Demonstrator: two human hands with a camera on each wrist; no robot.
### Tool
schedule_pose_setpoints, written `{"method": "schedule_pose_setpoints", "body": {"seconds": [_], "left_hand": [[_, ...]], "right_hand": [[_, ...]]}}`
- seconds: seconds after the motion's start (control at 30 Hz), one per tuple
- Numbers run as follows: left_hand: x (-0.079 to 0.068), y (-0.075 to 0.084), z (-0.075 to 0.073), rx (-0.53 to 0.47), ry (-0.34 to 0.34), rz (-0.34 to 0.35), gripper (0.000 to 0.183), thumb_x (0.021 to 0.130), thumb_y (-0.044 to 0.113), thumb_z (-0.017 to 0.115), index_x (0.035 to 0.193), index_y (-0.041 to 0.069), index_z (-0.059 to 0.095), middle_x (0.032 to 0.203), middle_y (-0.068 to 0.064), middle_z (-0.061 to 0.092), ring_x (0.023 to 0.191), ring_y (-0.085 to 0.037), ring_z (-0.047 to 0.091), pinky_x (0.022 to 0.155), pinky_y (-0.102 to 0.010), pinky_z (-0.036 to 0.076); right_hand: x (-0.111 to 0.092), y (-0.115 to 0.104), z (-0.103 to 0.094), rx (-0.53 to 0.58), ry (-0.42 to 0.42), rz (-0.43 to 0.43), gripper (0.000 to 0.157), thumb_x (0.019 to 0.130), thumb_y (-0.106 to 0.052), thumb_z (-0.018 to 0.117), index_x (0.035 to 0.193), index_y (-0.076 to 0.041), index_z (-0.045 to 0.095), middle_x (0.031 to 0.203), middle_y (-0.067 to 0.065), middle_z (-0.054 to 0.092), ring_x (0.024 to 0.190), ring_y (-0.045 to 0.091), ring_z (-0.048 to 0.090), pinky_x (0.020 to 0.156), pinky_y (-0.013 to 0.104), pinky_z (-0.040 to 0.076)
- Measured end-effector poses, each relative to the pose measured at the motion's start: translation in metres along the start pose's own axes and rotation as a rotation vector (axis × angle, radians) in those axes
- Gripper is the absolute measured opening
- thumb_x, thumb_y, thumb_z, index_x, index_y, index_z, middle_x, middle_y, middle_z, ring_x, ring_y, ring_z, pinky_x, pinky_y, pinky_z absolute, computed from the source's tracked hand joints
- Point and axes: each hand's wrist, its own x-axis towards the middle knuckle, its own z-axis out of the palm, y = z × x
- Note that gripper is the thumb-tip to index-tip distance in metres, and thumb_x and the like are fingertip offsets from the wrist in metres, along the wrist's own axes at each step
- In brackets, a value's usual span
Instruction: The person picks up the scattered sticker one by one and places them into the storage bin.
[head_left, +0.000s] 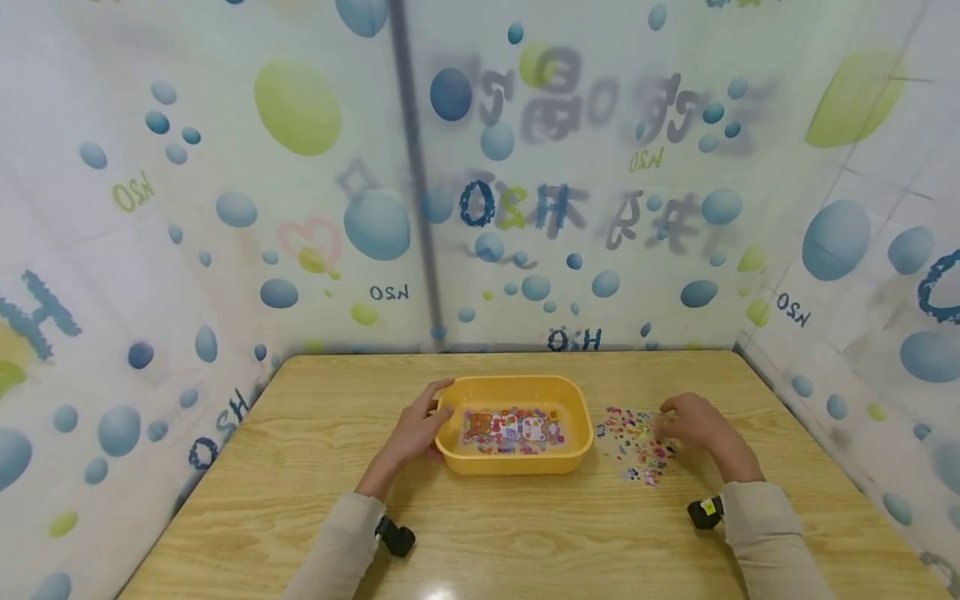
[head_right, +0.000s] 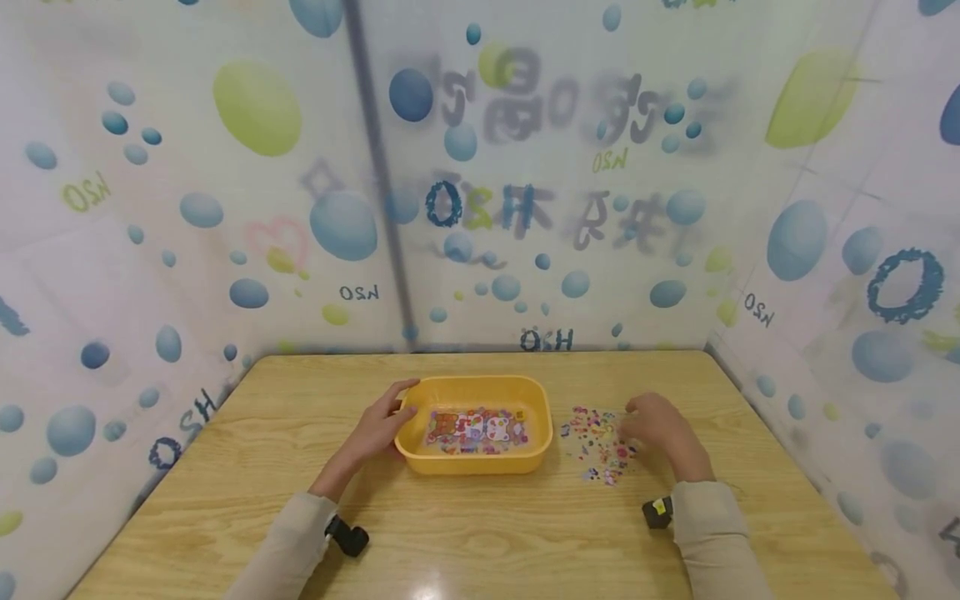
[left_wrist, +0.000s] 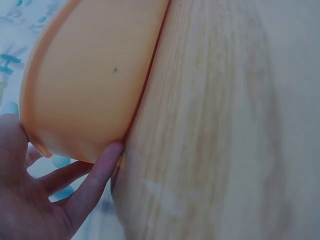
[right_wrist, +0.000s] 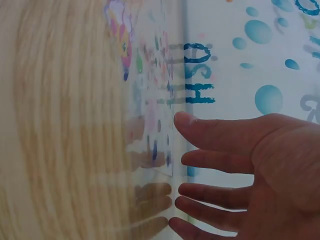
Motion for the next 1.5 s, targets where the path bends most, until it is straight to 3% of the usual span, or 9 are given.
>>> {"method": "schedule_pose_setpoints", "body": {"seconds": [0.3,0.67,0.9,1.1,1.27,1.5], "left_hand": [[-0.001,0.001,-0.001,-0.003,0.004,-0.011,0.052,0.107,0.021,0.054,0.157,0.029,0.043,0.139,-0.028,0.060,0.088,-0.030,0.073,0.048,-0.044,0.063],[-0.001,0.001,0.000,0.004,0.011,-0.010,0.052,0.106,0.021,0.055,0.156,0.029,0.044,0.138,-0.028,0.061,0.088,-0.030,0.073,0.048,-0.044,0.063],[-0.001,0.001,0.000,0.005,0.014,-0.003,0.052,0.106,0.020,0.056,0.155,0.029,0.044,0.135,-0.027,0.063,0.084,-0.029,0.073,0.047,-0.044,0.062],[0.000,0.001,0.001,0.015,0.013,0.001,0.051,0.106,0.020,0.056,0.155,0.029,0.045,0.135,-0.027,0.062,0.086,-0.029,0.073,0.047,-0.044,0.062],[0.000,0.001,0.000,0.019,0.010,-0.005,0.050,0.106,0.021,0.056,0.155,0.031,0.045,0.134,-0.027,0.063,0.087,-0.031,0.072,0.047,-0.044,0.063],[0.002,0.000,0.000,0.012,0.011,-0.009,0.051,0.106,0.021,0.056,0.155,0.032,0.045,0.136,-0.027,0.062,0.088,-0.031,0.072,0.048,-0.044,0.063]], "right_hand": [[0.001,0.011,0.008,-0.079,-0.016,0.013,0.050,0.087,-0.021,0.082,0.119,0.015,0.068,0.122,0.037,0.063,0.117,0.057,0.055,0.100,0.067,0.050],[0.000,0.007,0.011,-0.081,0.032,0.021,0.028,0.088,-0.014,0.077,0.105,0.008,0.072,0.108,0.027,0.068,0.104,0.045,0.062,0.092,0.061,0.055],[-0.001,0.004,0.009,0.033,0.029,0.105,0.026,0.089,-0.012,0.075,0.106,0.006,0.066,0.101,0.023,0.066,0.085,0.029,0.059,0.074,0.045,0.055],[-0.002,0.003,0.008,0.122,0.020,0.156,0.045,0.088,-0.008,0.076,0.123,0.011,0.053,0.105,0.027,0.064,0.088,0.032,0.059,0.075,0.044,0.054],[-0.001,0.005,0.008,0.228,0.062,0.165,0.060,0.082,-0.001,0.077,0.131,0.012,0.044,0.102,0.029,0.063,0.084,0.031,0.059,0.070,0.038,0.054],[0.000,0.011,0.008,0.354,0.147,0.131,0.061,0.088,0.005,0.069,0.141,0.010,0.042,0.104,0.031,0.066,0.085,0.030,0.064,0.064,0.031,0.054]]}}
